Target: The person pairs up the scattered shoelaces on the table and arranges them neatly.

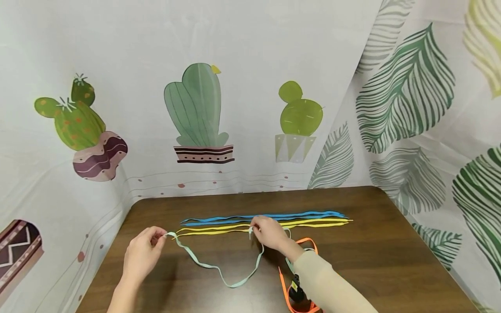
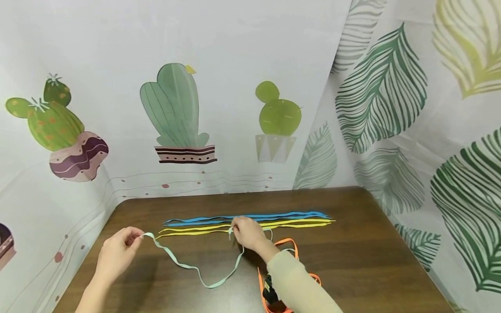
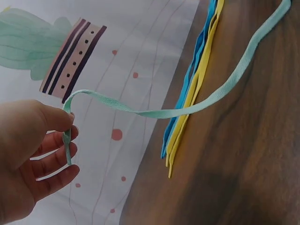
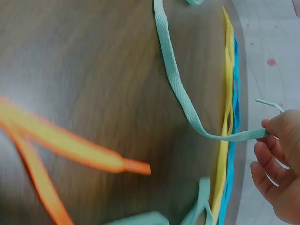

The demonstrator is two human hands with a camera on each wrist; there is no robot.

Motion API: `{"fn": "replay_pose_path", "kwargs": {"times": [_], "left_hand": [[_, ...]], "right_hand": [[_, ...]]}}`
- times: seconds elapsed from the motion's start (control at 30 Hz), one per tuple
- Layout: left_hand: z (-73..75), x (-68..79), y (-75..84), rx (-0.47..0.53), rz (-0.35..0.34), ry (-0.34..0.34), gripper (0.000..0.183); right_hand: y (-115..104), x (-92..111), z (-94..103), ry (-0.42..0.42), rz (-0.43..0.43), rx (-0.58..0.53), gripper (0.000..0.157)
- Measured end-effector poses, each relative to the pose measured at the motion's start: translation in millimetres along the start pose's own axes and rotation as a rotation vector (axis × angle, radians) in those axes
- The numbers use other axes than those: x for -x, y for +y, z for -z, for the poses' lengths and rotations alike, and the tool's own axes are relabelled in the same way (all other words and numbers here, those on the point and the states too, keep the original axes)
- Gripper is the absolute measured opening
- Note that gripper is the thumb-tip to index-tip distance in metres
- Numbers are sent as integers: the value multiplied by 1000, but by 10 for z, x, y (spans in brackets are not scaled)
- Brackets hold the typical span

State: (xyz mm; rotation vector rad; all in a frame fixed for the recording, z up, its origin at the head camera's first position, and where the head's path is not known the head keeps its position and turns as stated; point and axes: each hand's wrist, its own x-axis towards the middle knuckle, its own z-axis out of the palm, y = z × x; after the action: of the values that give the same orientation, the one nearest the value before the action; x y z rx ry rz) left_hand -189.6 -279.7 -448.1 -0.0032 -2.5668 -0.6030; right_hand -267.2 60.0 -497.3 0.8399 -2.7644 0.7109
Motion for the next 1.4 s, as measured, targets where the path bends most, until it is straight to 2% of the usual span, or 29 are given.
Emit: {"fn": "replay_pose_path", "kwargs": {"times": [0.3, 0.57, 0.87, 1.13, 1.4], "left_hand": [[13, 20, -126, -8, 33, -30, 7], [11, 40, -199, -17, 64, -57, 6], [13, 56, -306, -28, 108, -89, 7], [17, 78, -360, -28, 126, -123, 6], [-3, 76, -369, -25, 125, -125, 5]], "right_hand": [[296, 99, 309, 41, -106, -30, 7], [533, 191, 470, 52, -178, -27, 7], [804, 300, 687, 97, -200, -15, 7], [994, 428, 766, 118, -240, -33, 9], [1060, 563, 724, 84, -297, -83, 8]]}}
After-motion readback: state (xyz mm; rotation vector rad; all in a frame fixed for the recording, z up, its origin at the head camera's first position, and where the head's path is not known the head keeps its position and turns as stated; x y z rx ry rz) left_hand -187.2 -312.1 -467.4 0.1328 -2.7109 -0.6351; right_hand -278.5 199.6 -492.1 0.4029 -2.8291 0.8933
